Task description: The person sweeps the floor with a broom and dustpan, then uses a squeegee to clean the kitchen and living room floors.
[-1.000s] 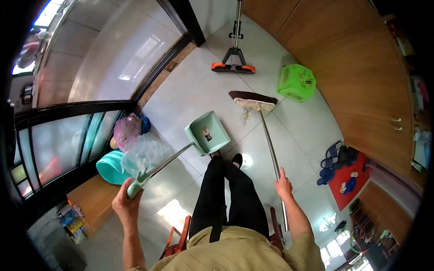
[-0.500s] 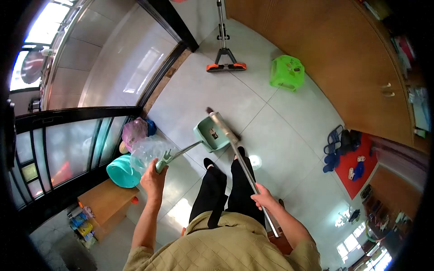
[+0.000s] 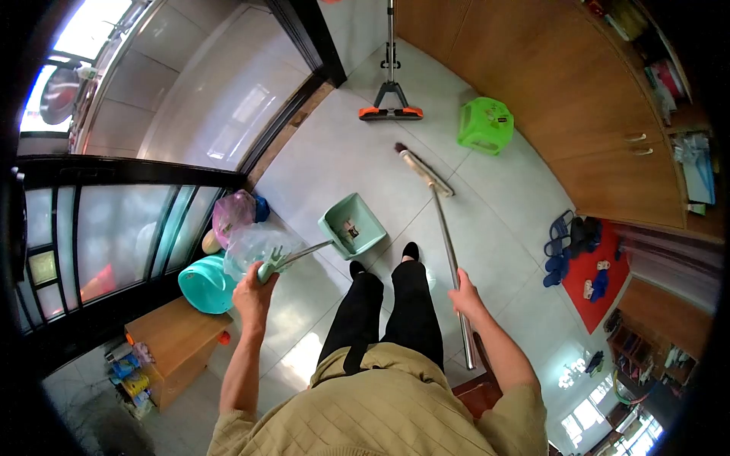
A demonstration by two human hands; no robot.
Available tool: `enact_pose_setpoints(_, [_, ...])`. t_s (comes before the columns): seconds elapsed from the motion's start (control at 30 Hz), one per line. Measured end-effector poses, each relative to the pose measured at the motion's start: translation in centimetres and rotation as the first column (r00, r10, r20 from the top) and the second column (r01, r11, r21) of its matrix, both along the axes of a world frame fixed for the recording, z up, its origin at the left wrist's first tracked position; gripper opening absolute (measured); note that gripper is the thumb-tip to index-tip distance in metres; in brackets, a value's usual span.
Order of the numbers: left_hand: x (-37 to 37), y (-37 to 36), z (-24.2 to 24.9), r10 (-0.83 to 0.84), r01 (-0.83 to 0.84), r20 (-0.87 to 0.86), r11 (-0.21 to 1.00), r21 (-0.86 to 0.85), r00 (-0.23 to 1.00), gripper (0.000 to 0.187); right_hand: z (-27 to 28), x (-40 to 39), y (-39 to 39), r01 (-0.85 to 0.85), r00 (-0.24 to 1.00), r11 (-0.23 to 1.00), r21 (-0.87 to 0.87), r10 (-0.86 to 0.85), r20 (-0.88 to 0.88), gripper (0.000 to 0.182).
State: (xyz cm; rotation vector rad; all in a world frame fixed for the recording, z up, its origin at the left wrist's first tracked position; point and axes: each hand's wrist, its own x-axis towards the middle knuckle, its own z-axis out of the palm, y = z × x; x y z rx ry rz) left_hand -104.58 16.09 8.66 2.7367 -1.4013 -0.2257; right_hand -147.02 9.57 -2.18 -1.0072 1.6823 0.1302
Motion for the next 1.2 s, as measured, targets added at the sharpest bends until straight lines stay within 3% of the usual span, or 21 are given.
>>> enact_pose_setpoints(0.13, [0.2,0.6,-1.1,-0.014,0.015,0.028,1.0,-0.019,0.999,0.037,-6.7,2.7,1.4,-0.088,0.992,0.996,0.021,0.09,-0.092,0.065])
enact_pose_setpoints(0.17, [0.4,1.0,-1.2,-0.029,0.03,0.055,0.999,-0.018,0.998,0.039,-9.5,2.9,3.9,-0.215,0.968,0.976,0.035,0.218,-0.125,0.065])
enact_pose_setpoints(0.23, [0.9,1.7,-1.6,-0.024,0.028,0.062,0.998,-0.052,0.998,0.039,-5.7,6.2,6.4,-0.145,0.989,0.971,0.19,0.147,0.0,0.068])
enact_pose_setpoints(0.27, [1.0,2.1,-1.7,-0.026,0.03,0.06,0.997,-0.066,0.998,0.039,-4.3,6.9,7.6,-0.063,0.993,0.988,0.142,0.048,0.109,0.068])
enact_pose_setpoints(0.33, [1.3,2.4,-1.6,-0.019,0.022,0.052,0.998,-0.057,0.998,0.038,-0.8,6.3,7.0,0.017,0.959,0.938,0.347,-0.113,0.259,0.069])
enact_pose_setpoints(0.43, [2.1,2.7,-1.4,-0.002,0.003,0.011,0.998,-0.062,1.0,0.038,3.2,4.6,8.0,-0.005,0.931,0.935,0.356,-0.125,0.342,0.068])
enact_pose_setpoints(0.6, [4.1,4.1,-1.2,-0.011,0.008,-0.039,0.996,-0.083,0.999,0.036,6.4,2.7,9.6,0.164,0.944,0.938,0.304,-0.238,0.227,0.066])
enact_pose_setpoints(0.77, [6.0,4.5,0.2,-0.014,0.014,0.014,1.0,-0.021,1.0,0.036,3.6,-1.6,8.7,0.484,0.852,0.843,0.236,-0.515,0.093,0.066])
enact_pose_setpoints(0.87, [6.4,4.0,0.8,-0.045,0.045,0.001,0.999,-0.021,0.999,0.035,-0.4,-4.0,7.0,0.543,0.83,0.832,0.114,-0.552,0.077,0.067])
enact_pose_setpoints(0.97, [6.4,4.2,-0.1,-0.1,0.1,0.027,0.995,-0.008,0.995,0.036,-4.5,-5.4,5.0,0.531,0.847,0.843,0.083,-0.532,-0.015,0.063])
enact_pose_setpoints(1.07, [6.7,4.2,-0.4,-0.121,0.121,0.031,0.993,-0.002,0.992,0.039,-11.9,-6.2,5.2,0.616,0.785,0.778,0.125,-0.619,-0.023,0.06])
enact_pose_setpoints(1.13, [7.3,4.5,-0.8,-0.115,0.114,0.044,0.993,0.014,0.992,0.04,-11.2,-1.0,6.7,0.545,0.838,0.819,0.18,-0.535,-0.104,0.059])
enact_pose_setpoints(1.2, [8.1,4.8,-1.2,-0.131,0.13,0.053,0.991,0.015,0.99,0.041,-7.3,4.0,9.1,0.411,0.909,0.871,0.268,-0.413,-0.053,0.063])
